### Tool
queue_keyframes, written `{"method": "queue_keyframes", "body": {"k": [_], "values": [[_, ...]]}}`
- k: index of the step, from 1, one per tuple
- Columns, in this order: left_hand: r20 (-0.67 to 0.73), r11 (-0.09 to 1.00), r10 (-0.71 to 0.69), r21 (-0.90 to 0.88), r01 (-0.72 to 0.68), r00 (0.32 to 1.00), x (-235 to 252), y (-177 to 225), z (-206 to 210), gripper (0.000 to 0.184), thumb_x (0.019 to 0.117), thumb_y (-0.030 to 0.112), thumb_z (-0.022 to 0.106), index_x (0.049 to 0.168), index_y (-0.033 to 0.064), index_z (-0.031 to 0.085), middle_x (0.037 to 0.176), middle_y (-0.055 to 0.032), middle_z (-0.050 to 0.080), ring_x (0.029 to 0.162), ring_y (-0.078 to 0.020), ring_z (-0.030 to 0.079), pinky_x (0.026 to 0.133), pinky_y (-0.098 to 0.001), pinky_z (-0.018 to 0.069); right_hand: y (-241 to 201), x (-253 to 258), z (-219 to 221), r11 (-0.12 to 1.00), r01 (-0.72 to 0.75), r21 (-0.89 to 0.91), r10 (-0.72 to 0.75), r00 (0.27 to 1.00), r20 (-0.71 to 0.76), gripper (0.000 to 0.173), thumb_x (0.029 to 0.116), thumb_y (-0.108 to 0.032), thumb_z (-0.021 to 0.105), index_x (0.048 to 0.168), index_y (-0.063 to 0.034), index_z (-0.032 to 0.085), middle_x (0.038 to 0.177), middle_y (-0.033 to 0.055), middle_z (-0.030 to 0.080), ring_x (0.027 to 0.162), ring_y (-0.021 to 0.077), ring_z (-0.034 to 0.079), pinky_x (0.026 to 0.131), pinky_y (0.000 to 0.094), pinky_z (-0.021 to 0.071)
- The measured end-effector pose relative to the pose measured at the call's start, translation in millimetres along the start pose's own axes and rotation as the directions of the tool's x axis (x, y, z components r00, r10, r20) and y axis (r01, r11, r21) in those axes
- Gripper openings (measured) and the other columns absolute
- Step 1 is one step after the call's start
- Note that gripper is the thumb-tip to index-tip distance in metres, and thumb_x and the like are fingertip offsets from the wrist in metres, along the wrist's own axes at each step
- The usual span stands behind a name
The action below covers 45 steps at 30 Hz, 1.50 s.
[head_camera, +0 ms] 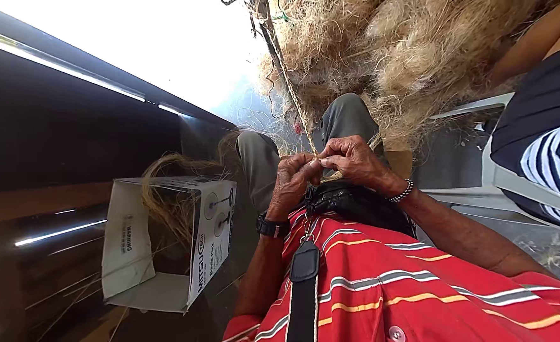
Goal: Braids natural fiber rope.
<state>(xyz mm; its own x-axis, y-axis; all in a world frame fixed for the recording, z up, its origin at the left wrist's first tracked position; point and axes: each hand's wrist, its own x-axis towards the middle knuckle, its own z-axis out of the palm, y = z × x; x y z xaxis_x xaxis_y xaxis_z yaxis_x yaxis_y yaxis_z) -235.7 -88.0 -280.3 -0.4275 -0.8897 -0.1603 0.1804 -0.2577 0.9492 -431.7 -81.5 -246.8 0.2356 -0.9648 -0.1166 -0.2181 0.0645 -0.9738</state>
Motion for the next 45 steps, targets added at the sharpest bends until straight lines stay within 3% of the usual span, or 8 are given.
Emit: {"method": "queue_keyframes", "body": {"k": [11, 19, 23, 26, 31, 34, 37, 45], "values": [[0.014, 0.962, -0.095, -0.257, 0.095, 0.995, -9.6, -16.9, -6.4, 0.017, 0.1047, 0.013, 0.05, 0.098, 0.0101, 0.065, 0.074, -0.0007, 0.065, 0.055, -0.0041, 0.055, 0.054, -0.0194, 0.0474, 13.3, 4.0, 7.6, 0.956, -0.075, 0.284, 0.057, 0.996, 0.069, 0.016, 0.0974, 0.002, 0.057, 0.09, -0.0016, 0.071, 0.063, 0.0025, 0.056, 0.045, 0.0054, 0.039, 0.04, 0.0185, 0.0313], [0.076, 0.909, -0.299, -0.28, 0.308, 0.951, -3.1, -18.8, -10.7, 0.024, 0.1051, 0.012, 0.044, 0.089, 0.0104, 0.062, 0.062, 0.0027, 0.058, 0.048, -0.0019, 0.049, 0.047, -0.0156, 0.0426, 26.6, 7.0, 11.0, 0.988, 0.115, 0.107, -0.118, 0.993, 0.024, 0.01, 0.0953, 0.004, 0.062, 0.096, -0.002, 0.07, 0.095, 0.005, 0.068, 0.08, 0.0073, 0.064, 0.072, 0.0213, 0.0552], [0.123, 0.885, -0.37, -0.254, 0.39, 0.921, 1.2, -26.0, -8.7, 0.021, 0.1006, 0.006, 0.049, 0.086, 0.0097, 0.064, 0.062, 0.0039, 0.056, 0.048, -0.0004, 0.048, 0.046, -0.0145, 0.0406, 26.1, 5.5, 12.8, 0.978, 0.14, 0.154, -0.142, 0.99, -0.001, 0.009, 0.0975, 0.004, 0.059, 0.097, -0.0011, 0.066, 0.085, 0.0052, 0.065, 0.069, 0.0074, 0.06, 0.062, 0.021, 0.0525], [0.13, 0.914, -0.33, -0.204, 0.351, 0.935, -0.3, -27.5, -8.5, 0.016, 0.0997, 0.009, 0.055, 0.088, 0.01, 0.066, 0.064, 0.004, 0.058, 0.051, -0.0008, 0.05, 0.049, -0.0155, 0.0426, 25.6, 3.7, 14.0, 0.97, 0.124, 0.209, -0.128, 0.992, 0.003, 0.009, 0.1, 0.002, 0.056, 0.099, -0.0007, 0.064, 0.076, 0.0042, 0.063, 0.06, 0.007, 0.056, 0.055, 0.02, 0.0489], [-0.046, 0.986, -0.066, 0.153, 0.072, 0.997, -4.9, -16.3, -6.1, 0.028, 0.1011, 0.031, 0.059, 0.117, 0.0089, 0.065, 0.097, 0.0019, 0.069, 0.088, -0.0074, 0.066, 0.083, -0.0299, 0.0566, 24.0, 2.4, 13.0, 0.962, 0.089, 0.26, -0.092, 0.996, -0.001, 0.011, 0.1008, 0.001, 0.053, 0.098, -0.0011, 0.063, 0.064, 0.0026, 0.056, 0.051, 0.0066, 0.049, 0.047, 0.0191, 0.0416], [-0.118, 0.965, 0.038, 0.264, -0.005, 0.992, -4.4, -2.5, 11.6, 0.024, 0.0913, 0.016, 0.073, 0.109, 0.0054, 0.061, 0.087, -0.0008, 0.068, 0.078, -0.0094, 0.067, 0.073, -0.0288, 0.0587, 24.1, 2.3, 12.0, 0.97, 0.074, 0.23, -0.074, 0.997, -0.005, 0.011, 0.0998, 0.0, 0.054, 0.094, -0.0022, 0.063, 0.063, 0.002, 0.055, 0.05, 0.0063, 0.048, 0.046, 0.0196, 0.0404], [-0.133, 0.941, 0.113, 0.332, -0.063, 0.985, 0.3, -1.6, 17.4, 0.013, 0.0893, 0.003, 0.072, 0.101, 0.0019, 0.066, 0.08, -0.003, 0.069, 0.07, -0.0106, 0.067, 0.068, -0.0295, 0.0593, 26.3, 4.7, 9.2, 0.978, 0.055, 0.199, -0.051, 0.998, -0.027, 0.011, 0.0984, 0.0, 0.056, 0.09, -0.0028, 0.063, 0.062, 0.0011, 0.055, 0.05, 0.0059, 0.047, 0.047, 0.0199, 0.0399], [-0.197, 0.944, 0.081, 0.33, -0.012, 0.977, 0.6, -6.7, 18.3, 0.005, 0.0904, 0.003, 0.069, 0.094, -0.001, 0.07, 0.08, -0.0026, 0.071, 0.072, -0.0081, 0.068, 0.071, -0.0268, 0.0594, 30.6, 9.5, 7.5, 0.97, -0.099, 0.224, 0.101, 0.995, 0.0, 0.015, 0.097, -0.002, 0.057, 0.084, -0.0057, 0.064, 0.06, -0.0045, 0.053, 0.052, 0.0019, 0.047, 0.051, 0.0189, 0.0397]]}}
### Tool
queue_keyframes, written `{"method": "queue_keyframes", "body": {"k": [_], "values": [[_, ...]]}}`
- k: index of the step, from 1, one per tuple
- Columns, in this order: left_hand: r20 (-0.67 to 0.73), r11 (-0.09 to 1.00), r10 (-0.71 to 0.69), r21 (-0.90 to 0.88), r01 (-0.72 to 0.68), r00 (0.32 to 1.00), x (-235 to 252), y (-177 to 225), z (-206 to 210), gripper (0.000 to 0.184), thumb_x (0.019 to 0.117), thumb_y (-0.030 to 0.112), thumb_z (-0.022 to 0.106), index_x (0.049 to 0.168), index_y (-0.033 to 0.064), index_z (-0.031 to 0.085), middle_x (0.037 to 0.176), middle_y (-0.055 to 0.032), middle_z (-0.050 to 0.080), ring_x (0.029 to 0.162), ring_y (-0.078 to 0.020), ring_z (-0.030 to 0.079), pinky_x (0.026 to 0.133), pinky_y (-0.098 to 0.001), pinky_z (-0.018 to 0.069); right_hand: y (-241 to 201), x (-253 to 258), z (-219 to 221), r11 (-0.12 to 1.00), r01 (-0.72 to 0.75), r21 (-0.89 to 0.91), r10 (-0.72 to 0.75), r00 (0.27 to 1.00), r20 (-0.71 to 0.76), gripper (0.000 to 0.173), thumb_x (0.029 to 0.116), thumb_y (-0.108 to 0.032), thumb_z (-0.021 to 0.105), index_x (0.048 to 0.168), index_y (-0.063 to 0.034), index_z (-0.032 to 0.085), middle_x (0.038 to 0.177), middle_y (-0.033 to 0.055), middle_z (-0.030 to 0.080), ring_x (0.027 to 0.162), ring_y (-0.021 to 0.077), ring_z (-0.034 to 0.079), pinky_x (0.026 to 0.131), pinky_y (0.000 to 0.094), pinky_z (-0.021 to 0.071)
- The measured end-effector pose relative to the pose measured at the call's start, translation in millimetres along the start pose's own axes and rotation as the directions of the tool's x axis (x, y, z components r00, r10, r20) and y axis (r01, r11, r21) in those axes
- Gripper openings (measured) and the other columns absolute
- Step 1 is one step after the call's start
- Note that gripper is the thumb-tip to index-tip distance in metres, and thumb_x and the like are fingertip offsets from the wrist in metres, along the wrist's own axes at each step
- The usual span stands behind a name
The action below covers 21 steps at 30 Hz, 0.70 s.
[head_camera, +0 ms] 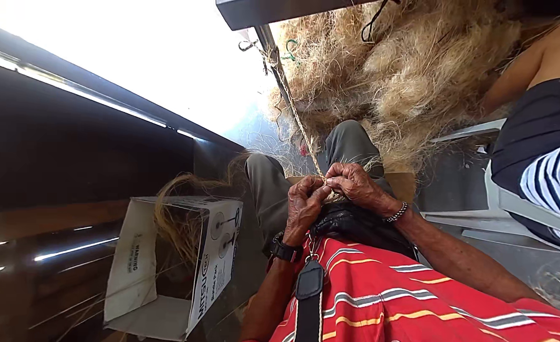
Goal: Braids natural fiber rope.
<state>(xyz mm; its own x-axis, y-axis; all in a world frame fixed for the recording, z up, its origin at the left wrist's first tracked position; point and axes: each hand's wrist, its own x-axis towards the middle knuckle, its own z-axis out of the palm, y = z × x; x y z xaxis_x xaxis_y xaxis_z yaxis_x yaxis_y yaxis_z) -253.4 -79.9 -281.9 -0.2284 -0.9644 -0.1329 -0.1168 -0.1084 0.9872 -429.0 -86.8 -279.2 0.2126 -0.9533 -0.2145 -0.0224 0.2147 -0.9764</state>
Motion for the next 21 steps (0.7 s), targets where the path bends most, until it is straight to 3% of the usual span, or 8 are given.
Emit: {"method": "queue_keyframes", "body": {"k": [4, 8, 11, 17, 19, 21], "values": [[-0.057, 0.996, 0.035, 0.08, -0.031, 0.998, -0.6, 1.5, 2.0, 0.005, 0.0892, 0.003, 0.07, 0.092, -0.0013, 0.072, 0.079, -0.0027, 0.072, 0.07, -0.006, 0.068, 0.07, -0.0246, 0.0589, -0.6, 0.5, -1.0, 0.999, -0.046, 0.007, 0.046, 0.999, 0.009, 0.016, 0.0969, -0.002, 0.056, 0.083, -0.0057, 0.063, 0.06, -0.005, 0.053, 0.051, 0.0014, 0.046, 0.05, 0.0186, 0.0383], [-0.064, 0.998, 0.036, 0.062, -0.032, 0.997, 0.2, 2.7, 0.7, 0.004, 0.0882, -0.001, 0.069, 0.091, -0.0002, 0.072, 0.079, -0.0012, 0.07, 0.069, -0.0041, 0.065, 0.068, -0.0225, 0.0564, -6.2, -2.0, -3.0, 0.98, -0.144, 0.134, 0.137, 0.989, 0.061, 0.016, 0.1, 0.0, 0.055, 0.087, -0.0022, 0.063, 0.057, -0.0013, 0.055, 0.046, 0.0016, 0.045, 0.045, 0.0165, 0.0355], [-0.038, 0.998, -0.035, -0.048, 0.033, 0.999, -1.0, 4.2, -1.9, 0.006, 0.0891, -0.002, 0.068, 0.092, 0.0013, 0.072, 0.078, -0.0015, 0.069, 0.069, -0.0071, 0.065, 0.067, -0.0257, 0.0564, -6.3, -4.2, -11.4, 0.964, -0.181, 0.194, 0.152, 0.976, 0.156, 0.018, 0.1031, -0.004, 0.053, 0.089, -0.0032, 0.064, 0.061, 0.0015, 0.063, 0.044, 0.0004, 0.044, 0.042, 0.0154, 0.0312], [0.087, 0.973, 0.055, -0.227, -0.034, 0.995, 4.9, 3.5, -3.7, 0.007, 0.0945, 0.002, 0.063, 0.094, 0.0055, 0.069, 0.083, -0.0007, 0.067, 0.075, -0.0084, 0.063, 0.072, -0.0272, 0.0554, -2.3, 3.2, -37.6, 0.941, -0.247, 0.23, 0.166, 0.933, 0.319, 0.019, 0.1029, -0.005, 0.053, 0.089, -0.0052, 0.066, 0.066, 0.0036, 0.067, 0.041, -0.0013, 0.041, 0.038, 0.014, 0.0283], [0.123, 0.96, 0.092, -0.274, -0.056, 0.988, 8.0, 4.3, -2.3, 0.006, 0.0955, 0.004, 0.063, 0.095, 0.0066, 0.069, 0.093, -0.0021, 0.067, 0.084, -0.0102, 0.064, 0.076, -0.0286, 0.0563, -0.1, 6.3, -42.5, 0.945, -0.256, 0.204, 0.176, 0.922, 0.344, 0.018, 0.1032, -0.006, 0.053, 0.091, -0.0049, 0.066, 0.065, 0.0034, 0.066, 0.041, -0.0006, 0.043, 0.038, 0.0141, 0.0298], [0.192, 0.947, 0.118, -0.316, -0.052, 0.974, 11.4, 6.4, -3.8, 0.009, 0.0972, 0.008, 0.062, 0.1, 0.0069, 0.07, 0.113, -0.0058, 0.068, 0.099, -0.0137, 0.065, 0.085, -0.032, 0.0569, 3.7, 9.4, -43.6, 0.946, -0.266, 0.184, 0.188, 0.915, 0.356, 0.019, 0.1027, -0.008, 0.055, 0.089, -0.0053, 0.067, 0.061, 0.0033, 0.063, 0.041, 0.0009, 0.044, 0.038, 0.0153, 0.0307]]}}
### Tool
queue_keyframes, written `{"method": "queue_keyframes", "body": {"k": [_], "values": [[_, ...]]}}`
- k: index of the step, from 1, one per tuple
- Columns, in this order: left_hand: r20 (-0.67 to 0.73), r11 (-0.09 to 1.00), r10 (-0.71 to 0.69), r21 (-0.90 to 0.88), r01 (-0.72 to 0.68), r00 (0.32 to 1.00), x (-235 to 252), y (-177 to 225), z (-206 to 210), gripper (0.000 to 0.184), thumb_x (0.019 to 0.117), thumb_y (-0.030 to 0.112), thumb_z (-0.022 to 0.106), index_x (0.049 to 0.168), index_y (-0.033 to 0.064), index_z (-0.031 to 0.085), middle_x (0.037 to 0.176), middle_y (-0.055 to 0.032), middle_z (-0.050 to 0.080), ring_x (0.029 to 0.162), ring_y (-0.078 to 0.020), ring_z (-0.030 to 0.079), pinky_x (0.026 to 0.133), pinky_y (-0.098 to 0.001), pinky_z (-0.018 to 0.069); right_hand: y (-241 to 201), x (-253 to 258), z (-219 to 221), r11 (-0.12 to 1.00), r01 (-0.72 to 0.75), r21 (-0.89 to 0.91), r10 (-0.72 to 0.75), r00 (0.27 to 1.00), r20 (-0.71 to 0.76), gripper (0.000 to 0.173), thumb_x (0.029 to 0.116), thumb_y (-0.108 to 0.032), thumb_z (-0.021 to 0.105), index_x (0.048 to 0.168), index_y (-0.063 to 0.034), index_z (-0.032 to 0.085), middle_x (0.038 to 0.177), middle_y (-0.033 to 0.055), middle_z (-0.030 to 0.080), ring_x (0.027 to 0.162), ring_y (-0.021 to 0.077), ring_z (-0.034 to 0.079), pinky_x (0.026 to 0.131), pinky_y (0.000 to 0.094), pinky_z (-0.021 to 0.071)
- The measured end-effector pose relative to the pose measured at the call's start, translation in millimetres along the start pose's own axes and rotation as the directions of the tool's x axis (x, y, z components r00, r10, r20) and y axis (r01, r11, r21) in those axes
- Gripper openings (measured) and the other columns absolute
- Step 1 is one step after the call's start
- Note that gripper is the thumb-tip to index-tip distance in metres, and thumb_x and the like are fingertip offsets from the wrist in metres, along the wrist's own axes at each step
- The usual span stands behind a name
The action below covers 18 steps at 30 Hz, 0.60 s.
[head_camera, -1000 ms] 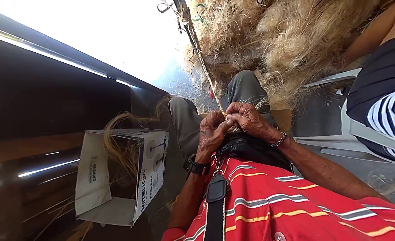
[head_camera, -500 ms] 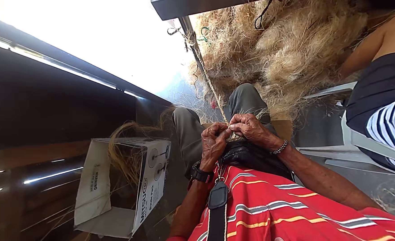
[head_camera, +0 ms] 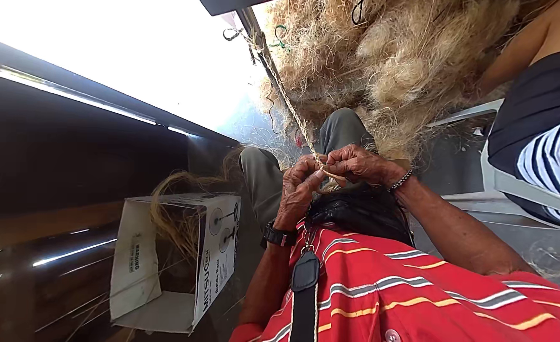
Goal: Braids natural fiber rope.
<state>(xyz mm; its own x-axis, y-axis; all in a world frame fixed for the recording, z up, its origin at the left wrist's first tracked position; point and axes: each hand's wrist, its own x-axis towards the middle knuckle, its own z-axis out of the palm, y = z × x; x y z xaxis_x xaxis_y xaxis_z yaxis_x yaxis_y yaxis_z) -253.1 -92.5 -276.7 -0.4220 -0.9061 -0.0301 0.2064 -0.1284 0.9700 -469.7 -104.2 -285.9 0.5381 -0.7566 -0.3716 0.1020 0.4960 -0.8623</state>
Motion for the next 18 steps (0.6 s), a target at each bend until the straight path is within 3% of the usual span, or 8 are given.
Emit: {"method": "queue_keyframes", "body": {"k": [3, 5, 7, 9, 10, 12, 16, 18], "values": [[0.052, 1.0, 0.012, -0.016, -0.012, 0.999, 3.6, 1.6, -1.4, 0.006, 0.0992, 0.01, 0.061, 0.099, 0.0085, 0.067, 0.098, -0.004, 0.07, 0.083, -0.0098, 0.065, 0.074, -0.0273, 0.056, 4.3, 2.1, 0.6, 0.999, 0.011, -0.046, -0.011, 1.0, -0.004, 0.022, 0.0997, -0.006, 0.055, 0.08, -0.0052, 0.066, 0.056, 0.003, 0.06, 0.04, 0.0013, 0.042, 0.037, 0.0158, 0.0282], [0.059, 1.0, 0.015, 0.01, -0.016, 0.998, 3.9, 4.7, -2.5, 0.007, 0.0989, 0.006, 0.06, 0.098, 0.006, 0.066, 0.091, -0.0051, 0.069, 0.077, -0.0114, 0.065, 0.071, -0.0288, 0.0575, 13.7, 5.5, -6.8, 0.973, 0.083, -0.214, -0.1, 0.993, -0.07, 0.017, 0.0976, -0.007, 0.061, 0.082, -0.0061, 0.068, 0.062, 0.0021, 0.063, 0.045, 0.0033, 0.046, 0.041, 0.019, 0.0336], [0.03, 0.998, 0.017, 0.061, -0.019, 0.999, 2.9, 9.7, -1.0, 0.007, 0.0979, 0.002, 0.06, 0.098, 0.0045, 0.067, 0.089, -0.0051, 0.07, 0.074, -0.0111, 0.067, 0.07, -0.0283, 0.059, 16.2, 1.8, -13.4, 0.843, 0.138, -0.52, -0.284, 0.935, -0.213, 0.008, 0.0977, -0.01, 0.065, 0.094, -0.0085, 0.072, 0.079, 0.0042, 0.067, 0.062, 0.0114, 0.058, 0.057, 0.0305, 0.0488], [0.005, 0.991, 0.035, 0.132, -0.035, 0.999, 2.5, 13.8, 1.3, 0.007, 0.0966, 0.0, 0.06, 0.097, 0.0034, 0.067, 0.09, -0.0049, 0.071, 0.073, -0.0102, 0.066, 0.068, -0.027, 0.0588, 6.1, -6.7, -11.7, 0.75, 0.137, -0.647, -0.417, 0.858, -0.301, 0.012, 0.0967, -0.01, 0.067, 0.107, -0.0058, 0.071, 0.096, 0.0105, 0.068, 0.077, 0.0202, 0.064, 0.071, 0.0412, 0.0549], [-0.005, 0.983, 0.043, 0.176, -0.041, 0.999, 2.4, 15.3, 2.7, 0.007, 0.096, 0.0, 0.061, 0.096, 0.0023, 0.068, 0.088, -0.0048, 0.071, 0.071, -0.0098, 0.066, 0.067, -0.0267, 0.0584, -2.6, -16.0, -7.5, 0.737, 0.155, -0.658, -0.449, 0.839, -0.306, 0.014, 0.0963, -0.011, 0.068, 0.109, -0.0064, 0.07, 0.097, 0.0095, 0.069, 0.079, 0.0187, 0.066, 0.072, 0.0379, 0.057], [-0.017, 0.965, 0.058, 0.256, -0.052, 0.998, 2.0, 17.2, 5.6, 0.008, 0.0955, -0.001, 0.061, 0.096, 0.0011, 0.068, 0.085, -0.0039, 0.07, 0.07, -0.0086, 0.065, 0.066, -0.0256, 0.0577, -23.5, -37.4, 9.2, 0.768, 0.209, -0.606, -0.438, 0.862, -0.257, 0.02, 0.094, -0.013, 0.07, 0.113, -0.007, 0.067, 0.09, 0.0069, 0.07, 0.072, 0.0143, 0.066, 0.064, 0.0294, 0.0568], [-0.033, 0.932, 0.087, 0.355, -0.07, 0.996, 0.7, 18.8, 10.3, 0.01, 0.0939, -0.004, 0.062, 0.098, -0.0005, 0.07, 0.087, -0.0033, 0.069, 0.074, -0.0068, 0.066, 0.07, -0.0243, 0.0584, -33.7, -32.6, 35.6, 0.851, 0.222, -0.476, -0.341, 0.923, -0.18, 0.028, 0.0886, -0.01, 0.076, 0.114, -0.0058, 0.067, 0.075, 0.0039, 0.068, 0.056, 0.0105, 0.059, 0.051, 0.0248, 0.0507], [-0.036, 0.912, 0.098, 0.403, -0.075, 0.995, -0.5, 19.5, 9.6, 0.009, 0.0933, -0.005, 0.063, 0.098, -0.0007, 0.07, 0.088, -0.0044, 0.07, 0.075, -0.0078, 0.067, 0.071, -0.0251, 0.0591, -26.6, -26.0, 42.5, 0.913, 0.217, -0.345, -0.304, 0.927, -0.222, 0.022, 0.0898, 0.0, 0.071, 0.111, -0.0028, 0.066, 0.074, 0.0058, 0.068, 0.057, 0.0107, 0.062, 0.055, 0.0247, 0.0546]]}}
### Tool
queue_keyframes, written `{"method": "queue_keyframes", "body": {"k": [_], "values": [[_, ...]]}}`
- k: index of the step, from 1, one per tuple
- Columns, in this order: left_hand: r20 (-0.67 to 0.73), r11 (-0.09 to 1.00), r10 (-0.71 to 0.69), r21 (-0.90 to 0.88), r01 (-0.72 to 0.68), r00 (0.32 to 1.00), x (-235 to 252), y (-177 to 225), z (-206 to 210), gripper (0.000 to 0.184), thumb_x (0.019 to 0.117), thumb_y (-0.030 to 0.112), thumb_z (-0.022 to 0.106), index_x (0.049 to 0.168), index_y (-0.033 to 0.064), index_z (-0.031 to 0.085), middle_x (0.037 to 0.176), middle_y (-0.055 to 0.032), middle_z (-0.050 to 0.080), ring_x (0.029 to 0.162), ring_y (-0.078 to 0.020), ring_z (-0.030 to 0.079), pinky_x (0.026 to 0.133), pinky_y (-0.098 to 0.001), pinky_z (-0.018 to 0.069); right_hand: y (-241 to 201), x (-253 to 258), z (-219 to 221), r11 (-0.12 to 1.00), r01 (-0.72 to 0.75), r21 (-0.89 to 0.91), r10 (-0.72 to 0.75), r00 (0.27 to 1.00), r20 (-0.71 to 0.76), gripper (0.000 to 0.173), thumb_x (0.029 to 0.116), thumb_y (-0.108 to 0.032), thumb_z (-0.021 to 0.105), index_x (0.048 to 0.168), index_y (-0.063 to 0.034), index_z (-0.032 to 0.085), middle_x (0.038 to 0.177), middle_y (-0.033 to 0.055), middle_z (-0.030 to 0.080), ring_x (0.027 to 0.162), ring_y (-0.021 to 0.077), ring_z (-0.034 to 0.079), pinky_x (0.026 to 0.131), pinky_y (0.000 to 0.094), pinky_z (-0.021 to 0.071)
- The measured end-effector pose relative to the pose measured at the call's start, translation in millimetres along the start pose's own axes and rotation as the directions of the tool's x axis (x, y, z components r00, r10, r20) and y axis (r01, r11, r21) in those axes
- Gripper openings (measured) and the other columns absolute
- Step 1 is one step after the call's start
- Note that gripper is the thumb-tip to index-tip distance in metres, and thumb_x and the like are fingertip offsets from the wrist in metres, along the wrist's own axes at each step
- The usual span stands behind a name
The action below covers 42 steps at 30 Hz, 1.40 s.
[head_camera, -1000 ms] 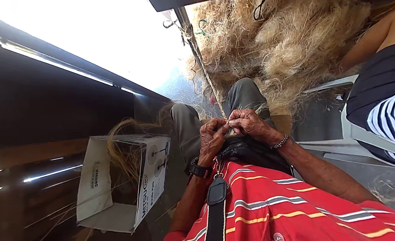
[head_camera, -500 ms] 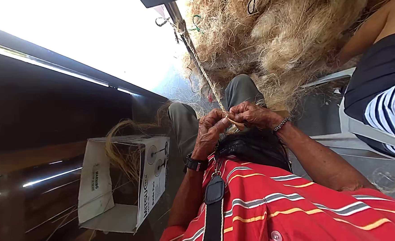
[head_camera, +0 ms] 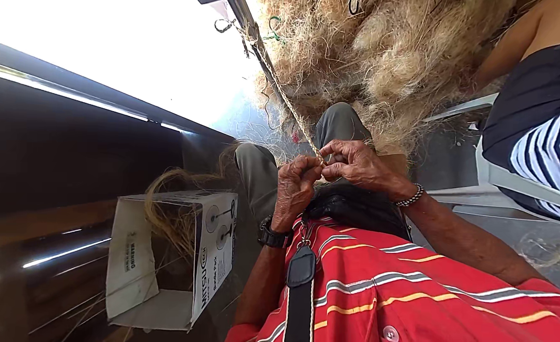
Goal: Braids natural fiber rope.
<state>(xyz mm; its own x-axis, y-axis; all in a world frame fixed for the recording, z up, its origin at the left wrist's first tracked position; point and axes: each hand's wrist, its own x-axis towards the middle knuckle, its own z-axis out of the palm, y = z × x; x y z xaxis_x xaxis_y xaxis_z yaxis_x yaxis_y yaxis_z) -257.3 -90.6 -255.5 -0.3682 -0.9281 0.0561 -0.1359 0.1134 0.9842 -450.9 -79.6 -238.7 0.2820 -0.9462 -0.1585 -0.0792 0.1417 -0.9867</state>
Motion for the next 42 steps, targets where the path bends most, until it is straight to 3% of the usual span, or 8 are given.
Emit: {"method": "queue_keyframes", "body": {"k": [3, 7, 15, 24, 28, 34, 39, 42], "values": [[-0.001, 0.999, -0.014, 0.052, 0.014, 1.0, -3.4, -1.6, -1.5, 0.009, 0.0921, -0.004, 0.065, 0.096, -0.0002, 0.071, 0.088, -0.0044, 0.069, 0.073, -0.0079, 0.066, 0.069, -0.0252, 0.059, 1.6, 1.5, 5.4, 0.977, -0.114, 0.178, 0.119, 0.993, -0.022, 0.013, 0.0945, 0.005, 0.062, 0.106, 0.0009, 0.065, 0.07, 0.0065, 0.064, 0.055, 0.0114, 0.061, 0.054, 0.0259, 0.0561], [-0.03, 0.998, -0.063, -0.027, 0.062, 0.998, -7.6, -4.9, 2.6, 0.007, 0.0919, -0.003, 0.066, 0.096, -0.0004, 0.071, 0.081, -0.0024, 0.07, 0.068, -0.0065, 0.066, 0.065, -0.0238, 0.0585, 1.8, 1.1, 10.1, 0.969, -0.164, 0.184, 0.183, 0.979, -0.092, 0.012, 0.0966, 0.0, 0.057, 0.094, -0.0032, 0.069, 0.06, 0.0022, 0.054, 0.04, 0.0051, 0.036, 0.037, 0.0192, 0.0288], [-0.027, 0.968, -0.174, -0.189, 0.166, 0.984, -15.1, -14.7, -3.5, 0.006, 0.0919, -0.003, 0.066, 0.094, -0.0005, 0.071, 0.084, -0.005, 0.071, 0.071, -0.0116, 0.068, 0.07, -0.0293, 0.061, 20.3, 11.2, 13.6, 0.979, -0.078, 0.189, 0.087, 0.995, -0.043, 0.012, 0.0957, -0.001, 0.063, 0.085, -0.0032, 0.068, 0.06, 0.0024, 0.057, 0.042, 0.0053, 0.041, 0.039, 0.0194, 0.0326], [0.077, 0.978, -0.18, -0.089, 0.187, 0.981, -17.7, -31.1, -5.0, 0.006, 0.0924, 0.002, 0.068, 0.092, -0.001, 0.073, 0.086, -0.0043, 0.073, 0.079, -0.0089, 0.069, 0.077, -0.0274, 0.0589, 41.0, 18.8, 9.8, 0.974, -0.106, 0.198, 0.118, 0.992, -0.047, 0.016, 0.0944, -0.001, 0.063, 0.08, -0.0067, 0.065, 0.057, -0.0032, 0.053, 0.046, 0.0024, 0.041, 0.045, 0.0188, 0.0329], [-0.009, 0.977, -0.212, -0.011, 0.212, 0.977, -3.2, -36.6, -22.5, 0.018, 0.0988, 0.01, 0.06, 0.104, -0.0021, 0.073, 0.097, -0.0083, 0.073, 0.087, -0.0134, 0.07, 0.083, -0.0331, 0.0596, 55.2, 18.9, -16.8, 0.99, -0.099, 0.103, 0.108, 0.99, -0.085, 0.012, 0.0938, -0.006, 0.064, 0.082, -0.0092, 0.067, 0.059, -0.0071, 0.053, 0.048, 0.0002, 0.043, 0.046, 0.018, 0.0359], [-0.241, 0.947, -0.288, 0.069, 0.313, 0.927, 92.7, -46.5, -83.6, 0.034, 0.1061, 0.022, 0.052, 0.134, 0.0041, 0.06, 0.107, -0.0131, 0.07, 0.077, -0.0171, 0.067, 0.074, -0.0375, 0.0588, 81.5, 17.3, -40.2, 0.941, -0.134, 0.311, 0.164, 0.984, -0.072, 0.013, 0.0943, -0.008, 0.059, 0.084, -0.0123, 0.065, 0.058, -0.0093, 0.05, 0.044, -0.0002, 0.039, 0.042, 0.0171, 0.0322], [-0.367, 0.969, -0.245, -0.051, 0.244, 0.897, 233.6, -74.4, -111.3, 0.047, 0.1003, 0.008, 0.056, 0.146, 0.0006, 0.048, 0.144, -0.0208, 0.052, 0.085, -0.0224, 0.07, 0.077, -0.0387, 0.0615, 80.0, 13.1, -45.7, 0.927, -0.11, 0.359, 0.156, 0.983, -0.1, 0.011, 0.0922, -0.01, 0.06, 0.084, -0.0147, 0.065, 0.058, -0.0101, 0.049, 0.043, -0.001, 0.037, 0.041, 0.0166, 0.0307], [-0.383, 0.966, -0.26, -0.1, 0.24, 0.886, 286.2, -94.9, -112.5, 0.047, 0.0972, 0.006, 0.063, 0.142, -0.0012, 0.05, 0.135, -0.0223, 0.057, 0.091, -0.0257, 0.07, 0.08, -0.0404, 0.061, 75.8, 11.6, -50.4, 0.951, -0.097, 0.295, 0.139, 0.982, -0.127, 0.01, 0.0917, -0.013, 0.063, 0.083, -0.0154, 0.067, 0.057, -0.0109, 0.05, 0.043, -0.0012, 0.038, 0.041, 0.0167, 0.0318]]}}
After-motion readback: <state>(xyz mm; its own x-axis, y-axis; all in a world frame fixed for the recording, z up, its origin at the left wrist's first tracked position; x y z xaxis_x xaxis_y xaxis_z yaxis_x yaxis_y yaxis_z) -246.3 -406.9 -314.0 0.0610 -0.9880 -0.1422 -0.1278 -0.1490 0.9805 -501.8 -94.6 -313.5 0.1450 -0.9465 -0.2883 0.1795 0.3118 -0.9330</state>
